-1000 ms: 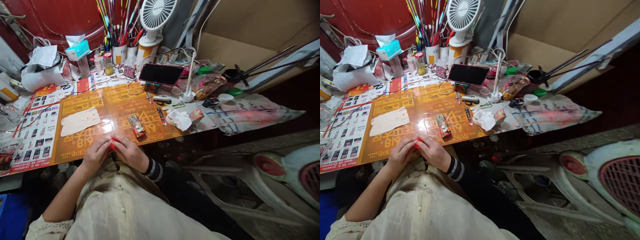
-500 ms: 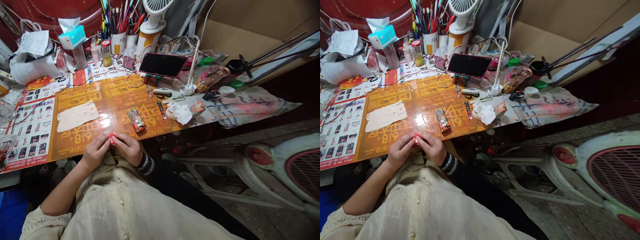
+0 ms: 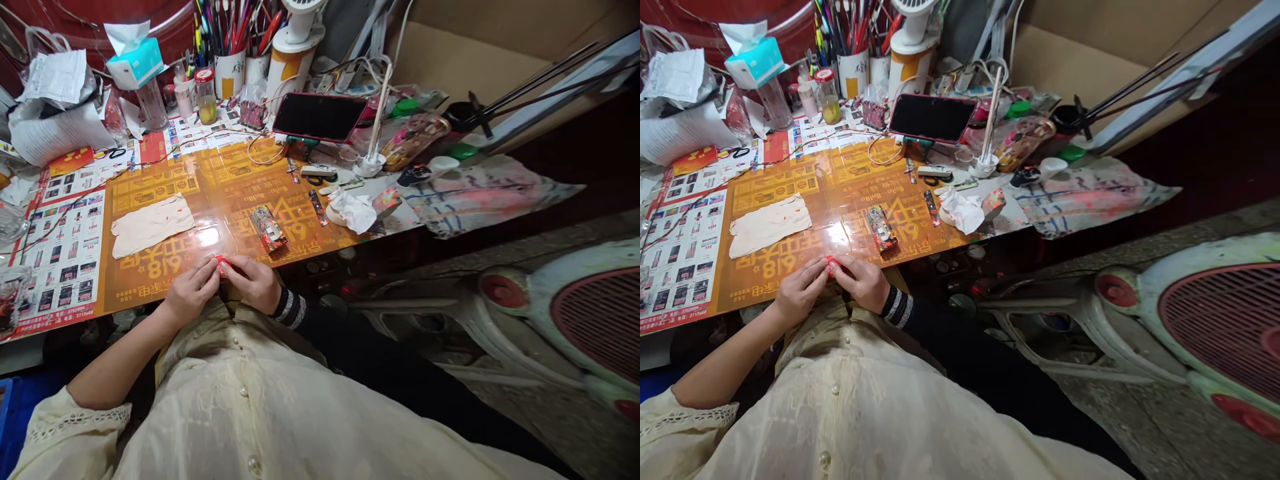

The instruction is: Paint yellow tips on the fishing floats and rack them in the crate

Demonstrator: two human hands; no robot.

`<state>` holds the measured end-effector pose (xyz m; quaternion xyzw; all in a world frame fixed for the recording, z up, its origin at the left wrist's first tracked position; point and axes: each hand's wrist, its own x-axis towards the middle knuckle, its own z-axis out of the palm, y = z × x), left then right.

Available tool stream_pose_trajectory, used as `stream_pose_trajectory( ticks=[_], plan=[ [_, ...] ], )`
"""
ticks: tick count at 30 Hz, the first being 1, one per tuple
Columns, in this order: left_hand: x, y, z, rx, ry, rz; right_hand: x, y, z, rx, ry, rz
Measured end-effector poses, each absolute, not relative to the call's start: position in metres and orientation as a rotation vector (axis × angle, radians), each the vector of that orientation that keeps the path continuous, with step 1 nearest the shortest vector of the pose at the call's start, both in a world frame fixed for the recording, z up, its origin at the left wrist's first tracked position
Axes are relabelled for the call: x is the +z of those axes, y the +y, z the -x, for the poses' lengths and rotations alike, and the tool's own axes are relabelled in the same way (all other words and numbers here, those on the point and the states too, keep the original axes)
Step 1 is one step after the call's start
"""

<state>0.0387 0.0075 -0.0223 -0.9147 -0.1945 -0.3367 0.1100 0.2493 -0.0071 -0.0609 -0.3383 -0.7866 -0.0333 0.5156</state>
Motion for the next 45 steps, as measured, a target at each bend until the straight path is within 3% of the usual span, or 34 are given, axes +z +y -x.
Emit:
stream_pose_trajectory(
  ticks=[9, 21, 27, 33, 38, 45],
  plan=[
    [-0.022, 0.006, -0.044, -1.030, -0.812, 2.619, -0.055, -0.007, -0.248, -0.045, -1.800, 0.817],
    [-0.022, 0.003, -0.049, -1.016, -0.768, 2.663, -0.057, -0.005, -0.256, -0.003, -1.927, 0.706],
    [-0.022, 0.003, -0.053, -1.019, -1.026, 2.757, -0.060, -0.001, -0.259, 0.002, -2.005, 0.738],
    [-0.015, 0.006, -0.039, -1.056, -0.732, 2.745, -0.053, 0.000, -0.250, -0.077, -1.934, 0.733],
    [0.008, 0.021, -0.030, -0.902, -0.779, 2.754, -0.037, 0.008, -0.231, -0.044, -1.877, 0.933],
    [0.092, 0.073, -0.089, -0.881, -0.580, 2.749, -0.003, -0.016, -0.258, -0.039, -1.688, 0.897]
  ],
)
